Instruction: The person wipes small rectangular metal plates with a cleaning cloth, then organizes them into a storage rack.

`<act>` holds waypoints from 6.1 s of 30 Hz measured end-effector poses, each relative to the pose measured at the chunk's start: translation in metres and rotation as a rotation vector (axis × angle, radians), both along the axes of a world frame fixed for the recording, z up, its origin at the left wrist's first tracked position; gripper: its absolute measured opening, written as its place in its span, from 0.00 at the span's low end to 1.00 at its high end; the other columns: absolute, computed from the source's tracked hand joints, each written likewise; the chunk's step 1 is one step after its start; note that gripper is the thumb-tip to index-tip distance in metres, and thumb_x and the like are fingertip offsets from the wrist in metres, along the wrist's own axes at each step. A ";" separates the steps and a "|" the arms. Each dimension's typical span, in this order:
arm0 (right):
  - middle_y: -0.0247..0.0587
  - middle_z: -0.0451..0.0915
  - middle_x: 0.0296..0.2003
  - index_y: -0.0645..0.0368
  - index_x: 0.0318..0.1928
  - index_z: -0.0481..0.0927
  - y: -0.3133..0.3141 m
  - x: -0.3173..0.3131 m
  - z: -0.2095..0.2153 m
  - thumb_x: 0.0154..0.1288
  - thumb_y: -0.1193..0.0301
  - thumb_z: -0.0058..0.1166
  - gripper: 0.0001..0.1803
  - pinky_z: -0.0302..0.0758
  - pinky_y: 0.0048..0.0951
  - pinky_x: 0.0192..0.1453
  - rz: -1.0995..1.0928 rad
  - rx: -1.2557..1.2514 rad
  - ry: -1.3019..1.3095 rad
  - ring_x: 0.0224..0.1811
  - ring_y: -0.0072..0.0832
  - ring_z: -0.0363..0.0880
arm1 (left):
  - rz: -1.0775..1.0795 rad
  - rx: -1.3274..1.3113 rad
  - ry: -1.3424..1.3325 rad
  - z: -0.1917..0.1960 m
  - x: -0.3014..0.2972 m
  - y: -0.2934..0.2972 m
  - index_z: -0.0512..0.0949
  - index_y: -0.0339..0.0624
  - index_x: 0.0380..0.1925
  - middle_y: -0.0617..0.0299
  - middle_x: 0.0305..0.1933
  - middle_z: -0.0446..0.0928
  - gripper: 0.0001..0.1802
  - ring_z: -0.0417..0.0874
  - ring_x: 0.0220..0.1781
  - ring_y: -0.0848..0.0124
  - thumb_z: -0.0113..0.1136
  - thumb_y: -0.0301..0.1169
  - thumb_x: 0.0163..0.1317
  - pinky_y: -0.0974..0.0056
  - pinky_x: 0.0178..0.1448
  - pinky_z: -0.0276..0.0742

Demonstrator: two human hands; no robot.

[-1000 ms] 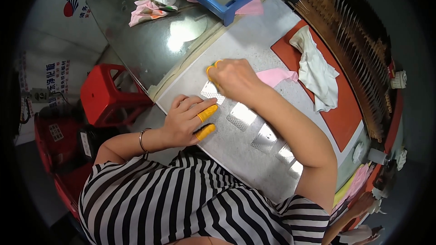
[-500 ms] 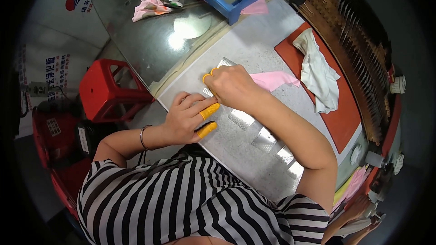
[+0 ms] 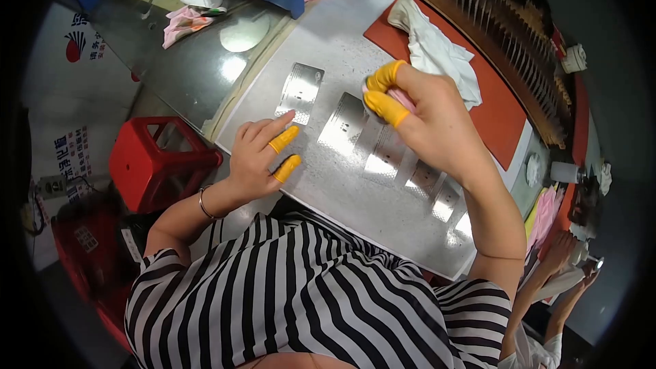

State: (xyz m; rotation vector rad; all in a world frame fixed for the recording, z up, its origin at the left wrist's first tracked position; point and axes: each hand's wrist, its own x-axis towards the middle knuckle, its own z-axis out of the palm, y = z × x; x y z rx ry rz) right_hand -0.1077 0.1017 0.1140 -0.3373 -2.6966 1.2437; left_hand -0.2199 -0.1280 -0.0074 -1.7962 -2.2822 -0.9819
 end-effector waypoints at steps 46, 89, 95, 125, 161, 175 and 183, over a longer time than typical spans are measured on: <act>0.50 0.78 0.28 0.55 0.34 0.79 0.086 0.347 -0.071 0.58 0.62 0.51 0.11 0.72 0.45 0.37 -0.875 0.661 -0.898 0.32 0.47 0.77 | -0.253 -0.079 -0.677 0.032 0.025 0.062 0.71 0.35 0.51 0.56 0.46 0.76 0.23 0.77 0.42 0.70 0.60 0.23 0.52 0.69 0.50 0.69; 0.51 0.57 0.64 0.65 0.64 0.54 -0.024 0.223 -0.017 0.50 0.58 0.64 0.46 0.53 0.33 0.68 -0.277 -0.116 0.164 0.67 0.38 0.55 | -0.810 -0.304 -1.006 0.104 0.144 0.138 0.76 0.36 0.40 0.61 0.37 0.80 0.13 0.78 0.37 0.72 0.59 0.22 0.51 0.67 0.45 0.73; 0.45 0.57 0.65 0.62 0.67 0.49 -0.030 0.204 -0.034 0.49 0.70 0.65 0.49 0.52 0.30 0.69 -0.076 -0.451 0.500 0.67 0.31 0.55 | -0.860 -0.467 -0.383 0.142 0.145 0.138 0.75 0.32 0.33 0.47 0.28 0.78 0.11 0.78 0.30 0.57 0.55 0.21 0.46 0.59 0.41 0.74; 0.35 0.74 0.26 0.68 0.37 0.74 -0.014 0.094 -0.018 0.51 0.69 0.53 0.16 0.67 0.26 0.34 0.602 -0.400 -0.453 0.30 0.23 0.68 | -1.058 0.042 0.199 0.121 0.052 0.078 0.73 0.52 0.45 0.53 0.44 0.68 0.23 0.74 0.38 0.58 0.64 0.40 0.45 0.57 0.42 0.73; 0.44 0.76 0.34 0.54 0.52 0.67 0.101 -0.202 0.012 0.69 0.65 0.37 0.14 0.73 0.29 0.18 0.087 -1.216 0.570 0.20 0.31 0.74 | 0.257 0.390 -0.501 0.058 -0.187 0.150 0.62 0.32 0.54 0.47 0.53 0.70 0.42 0.71 0.55 0.58 0.73 0.37 0.40 0.60 0.57 0.67; 0.41 0.77 0.34 0.54 0.51 0.69 0.101 -0.222 0.019 0.71 0.64 0.32 0.15 0.74 0.26 0.19 0.220 -1.291 0.565 0.24 0.29 0.77 | 0.161 0.486 -0.631 0.051 -0.197 0.156 0.66 0.31 0.48 0.52 0.45 0.75 0.36 0.77 0.46 0.65 0.73 0.33 0.41 0.64 0.50 0.72; 0.40 0.79 0.33 0.56 0.48 0.71 0.099 -0.214 0.021 0.67 0.75 0.38 0.12 0.81 0.28 0.26 0.322 -1.404 0.556 0.28 0.28 0.81 | 0.152 0.478 -0.657 0.055 -0.188 0.148 0.67 0.34 0.46 0.54 0.43 0.76 0.32 0.77 0.44 0.67 0.73 0.31 0.42 0.65 0.49 0.72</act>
